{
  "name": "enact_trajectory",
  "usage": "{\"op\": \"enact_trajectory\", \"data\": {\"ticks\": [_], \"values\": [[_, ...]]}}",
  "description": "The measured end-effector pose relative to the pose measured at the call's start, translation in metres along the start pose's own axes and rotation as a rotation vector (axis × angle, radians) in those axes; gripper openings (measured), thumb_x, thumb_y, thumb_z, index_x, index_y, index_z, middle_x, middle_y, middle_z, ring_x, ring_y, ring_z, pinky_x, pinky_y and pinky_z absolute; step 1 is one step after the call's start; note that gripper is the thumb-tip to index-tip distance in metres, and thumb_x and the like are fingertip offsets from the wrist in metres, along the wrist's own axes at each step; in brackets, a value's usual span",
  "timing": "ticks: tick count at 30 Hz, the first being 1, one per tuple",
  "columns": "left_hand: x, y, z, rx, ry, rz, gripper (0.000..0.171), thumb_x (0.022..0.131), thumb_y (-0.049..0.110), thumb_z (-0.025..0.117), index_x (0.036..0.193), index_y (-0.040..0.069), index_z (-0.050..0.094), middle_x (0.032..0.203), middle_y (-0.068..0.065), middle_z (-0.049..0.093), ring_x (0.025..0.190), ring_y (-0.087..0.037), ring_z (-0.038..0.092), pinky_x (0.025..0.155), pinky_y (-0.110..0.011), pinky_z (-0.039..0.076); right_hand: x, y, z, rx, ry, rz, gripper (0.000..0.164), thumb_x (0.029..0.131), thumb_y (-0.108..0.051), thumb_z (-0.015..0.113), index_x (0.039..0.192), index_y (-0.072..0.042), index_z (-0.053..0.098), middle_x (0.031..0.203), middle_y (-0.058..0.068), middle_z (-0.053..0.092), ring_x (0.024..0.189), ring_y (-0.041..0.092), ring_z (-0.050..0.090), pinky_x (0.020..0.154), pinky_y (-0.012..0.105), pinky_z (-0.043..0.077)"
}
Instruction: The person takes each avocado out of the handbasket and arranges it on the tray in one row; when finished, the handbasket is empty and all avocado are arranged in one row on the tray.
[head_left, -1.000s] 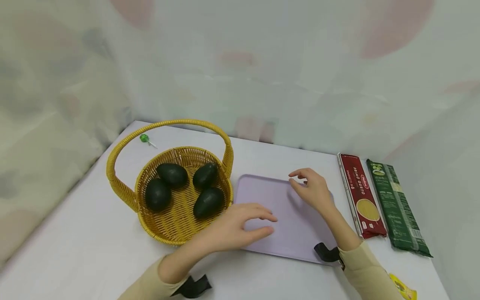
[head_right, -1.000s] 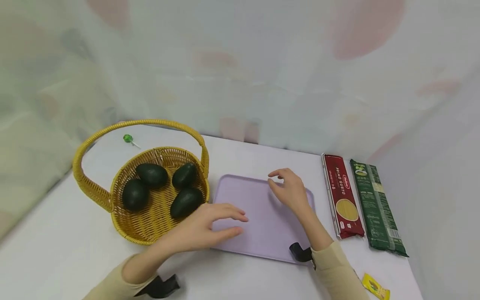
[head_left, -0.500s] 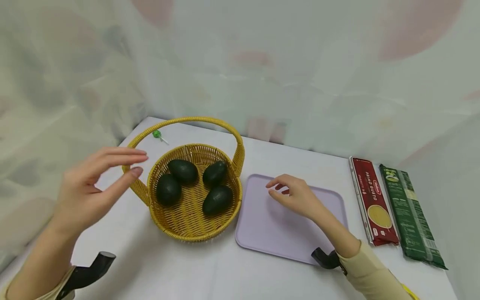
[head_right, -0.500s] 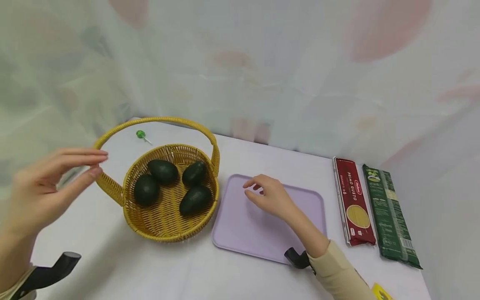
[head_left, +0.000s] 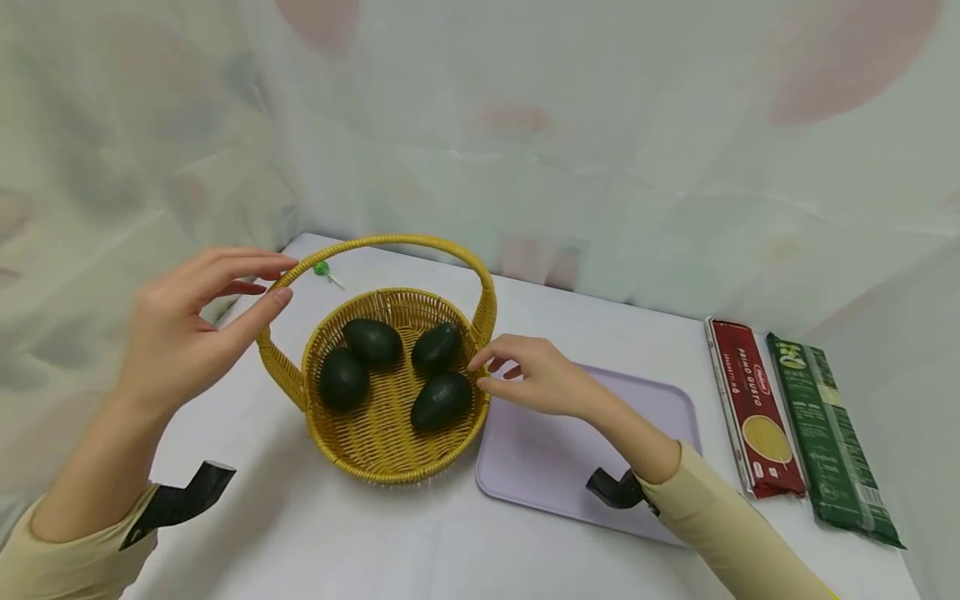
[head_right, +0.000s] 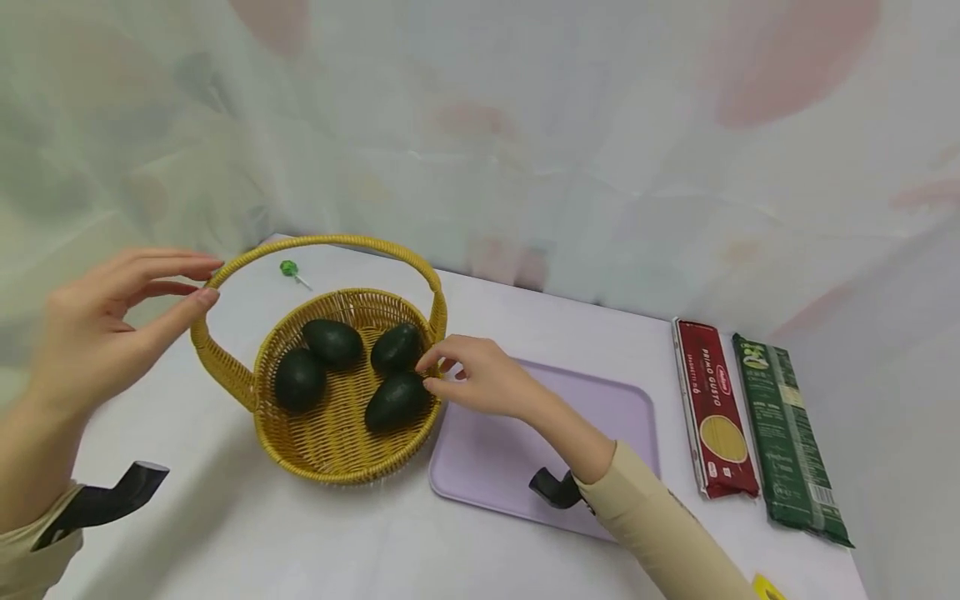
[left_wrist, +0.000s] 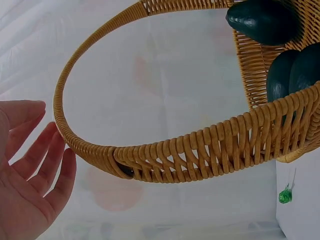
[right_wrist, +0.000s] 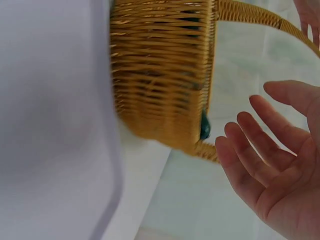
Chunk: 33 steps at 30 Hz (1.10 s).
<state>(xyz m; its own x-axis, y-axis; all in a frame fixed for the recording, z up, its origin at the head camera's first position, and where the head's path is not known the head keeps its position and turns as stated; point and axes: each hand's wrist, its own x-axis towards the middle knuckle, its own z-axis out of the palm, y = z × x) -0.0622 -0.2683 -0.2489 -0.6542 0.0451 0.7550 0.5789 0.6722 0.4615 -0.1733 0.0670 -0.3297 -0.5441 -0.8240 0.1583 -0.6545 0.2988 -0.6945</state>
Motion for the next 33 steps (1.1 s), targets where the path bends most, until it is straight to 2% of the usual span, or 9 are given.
{"op": "enact_trajectory", "data": {"ticks": [7,10,12,17,21,25,33], "values": [[0.003,-0.004,0.003,0.007,-0.001,-0.075,0.034,0.074,-0.016,0.074,0.105,-0.001,0.073,0.098,-0.010,0.071,0.088,-0.007,0.063,0.079,-0.013,0.050,0.037,-0.020,0.004,-0.025,-0.066,-0.145,0.021,0.092,-0.014,0.068,0.112,-0.010,0.068,0.107,0.001,0.066,0.093,0.020,0.062,0.076,0.024,0.055],[0.004,-0.005,0.005,-0.005,-0.008,-0.067,0.034,0.071,-0.019,0.074,0.102,-0.003,0.074,0.093,-0.006,0.071,0.085,-0.006,0.062,0.076,-0.012,0.050,0.052,-0.026,0.007,-0.044,-0.107,-0.185,0.021,0.092,-0.014,0.068,0.112,-0.009,0.068,0.111,0.003,0.066,0.096,0.022,0.063,0.076,0.018,0.053],[0.004,-0.005,0.005,-0.009,-0.009,-0.060,0.033,0.072,-0.019,0.073,0.101,-0.003,0.074,0.092,-0.005,0.072,0.083,-0.006,0.062,0.074,-0.012,0.050,0.061,-0.030,0.009,-0.051,-0.138,-0.190,0.021,0.092,-0.014,0.067,0.112,-0.010,0.068,0.113,0.003,0.066,0.097,0.020,0.062,0.078,0.019,0.053],[0.005,-0.007,0.004,0.000,-0.023,-0.055,0.031,0.071,-0.020,0.074,0.097,-0.003,0.074,0.094,-0.009,0.072,0.084,-0.005,0.062,0.074,-0.012,0.050,0.083,-0.036,0.014,-0.076,-0.225,-0.172,0.023,0.092,-0.015,0.066,0.114,-0.011,0.068,0.115,0.001,0.066,0.098,0.015,0.060,0.082,0.026,0.053],[0.003,-0.009,0.004,-0.024,-0.032,-0.084,0.028,0.072,-0.022,0.073,0.094,-0.005,0.073,0.097,-0.004,0.073,0.086,-0.006,0.062,0.075,-0.012,0.050,0.101,-0.037,0.020,-0.115,-0.313,-0.168,0.027,0.093,-0.019,0.066,0.119,-0.011,0.066,0.120,0.001,0.064,0.101,0.014,0.060,0.087,0.024,0.049],[0.002,-0.009,0.005,-0.042,-0.034,-0.120,0.025,0.073,-0.021,0.072,0.093,-0.005,0.072,0.100,0.003,0.072,0.088,-0.006,0.062,0.076,-0.012,0.050,0.118,-0.036,0.028,-0.101,-0.396,-0.154,0.032,0.094,-0.021,0.066,0.124,-0.010,0.063,0.125,0.002,0.062,0.107,0.020,0.061,0.094,0.028,0.047],[0.003,-0.005,0.003,-0.061,-0.059,-0.200,0.018,0.079,-0.013,0.072,0.095,-0.003,0.072,0.102,0.009,0.071,0.093,-0.010,0.062,0.077,-0.013,0.049,0.140,-0.031,0.045,-0.049,-0.515,-0.047,0.042,0.094,-0.026,0.066,0.133,-0.013,0.059,0.132,-0.004,0.057,0.116,0.017,0.057,0.093,0.014,0.043]]}}
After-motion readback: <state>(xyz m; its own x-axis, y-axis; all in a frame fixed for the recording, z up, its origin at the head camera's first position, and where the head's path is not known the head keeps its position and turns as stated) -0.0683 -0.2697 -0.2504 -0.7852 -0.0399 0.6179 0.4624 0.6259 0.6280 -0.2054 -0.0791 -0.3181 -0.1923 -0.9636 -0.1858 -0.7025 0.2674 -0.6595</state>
